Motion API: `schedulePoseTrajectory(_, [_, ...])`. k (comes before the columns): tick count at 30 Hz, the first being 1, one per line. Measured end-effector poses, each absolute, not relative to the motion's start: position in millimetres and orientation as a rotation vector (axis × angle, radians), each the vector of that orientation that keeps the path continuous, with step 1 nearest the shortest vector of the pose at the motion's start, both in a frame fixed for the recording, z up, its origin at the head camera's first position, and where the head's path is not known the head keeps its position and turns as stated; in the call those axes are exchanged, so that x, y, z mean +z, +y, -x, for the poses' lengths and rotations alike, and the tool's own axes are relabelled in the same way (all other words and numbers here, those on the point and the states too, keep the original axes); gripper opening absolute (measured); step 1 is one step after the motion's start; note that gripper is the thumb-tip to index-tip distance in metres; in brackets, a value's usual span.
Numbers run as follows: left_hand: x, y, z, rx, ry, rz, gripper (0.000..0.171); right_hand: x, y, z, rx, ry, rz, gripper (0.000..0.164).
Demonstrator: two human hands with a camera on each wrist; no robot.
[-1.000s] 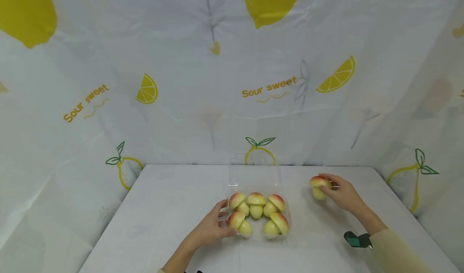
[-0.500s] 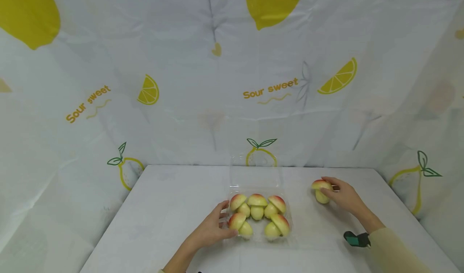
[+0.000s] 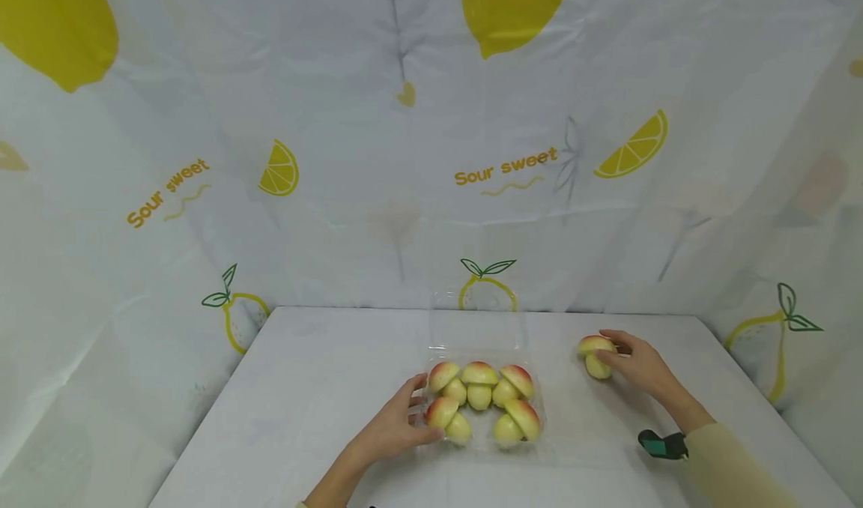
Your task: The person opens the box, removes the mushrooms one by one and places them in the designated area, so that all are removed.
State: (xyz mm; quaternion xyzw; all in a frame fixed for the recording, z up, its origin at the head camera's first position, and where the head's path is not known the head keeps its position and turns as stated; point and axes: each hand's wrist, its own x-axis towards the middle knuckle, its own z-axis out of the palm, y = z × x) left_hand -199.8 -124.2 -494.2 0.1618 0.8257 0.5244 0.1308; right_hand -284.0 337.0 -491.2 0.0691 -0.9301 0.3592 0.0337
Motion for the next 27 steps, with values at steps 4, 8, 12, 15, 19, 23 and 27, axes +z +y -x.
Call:
schedulePoseTrajectory(4, [-494,-124,199,1.519,2.398,-0.468,0.096,-489,338,282,1.056,-2.839,-0.23,0.062])
schedulePoseTrajectory(8, [-494,-124,199,1.518,2.394,-0.466,0.096,-482,338,278,1.003,-2.819,-0.243,0.059])
schedulePoseTrajectory(12, [-493,-124,199,1.512,2.398,-0.472,0.097,-474,337,270,0.978,-2.757,-0.289,0.053])
schedulePoseTrajectory(15, [-492,-124,199,1.512,2.397,-0.475,0.097,-467,334,263,0.957,-2.704,-0.341,0.047])
schedulePoseTrajectory(19, [-492,-124,200,1.51,2.399,-0.475,0.096,-459,327,253,0.953,-2.658,-0.394,0.045])
schedulePoseTrajectory(23, [-492,-124,201,1.511,2.397,-0.472,0.097,-447,315,243,0.928,-2.629,-0.437,0.043])
schedulePoseTrajectory(27, [-491,-123,201,1.504,2.396,-0.471,0.097,-434,300,234,0.889,-2.631,-0.475,0.043])
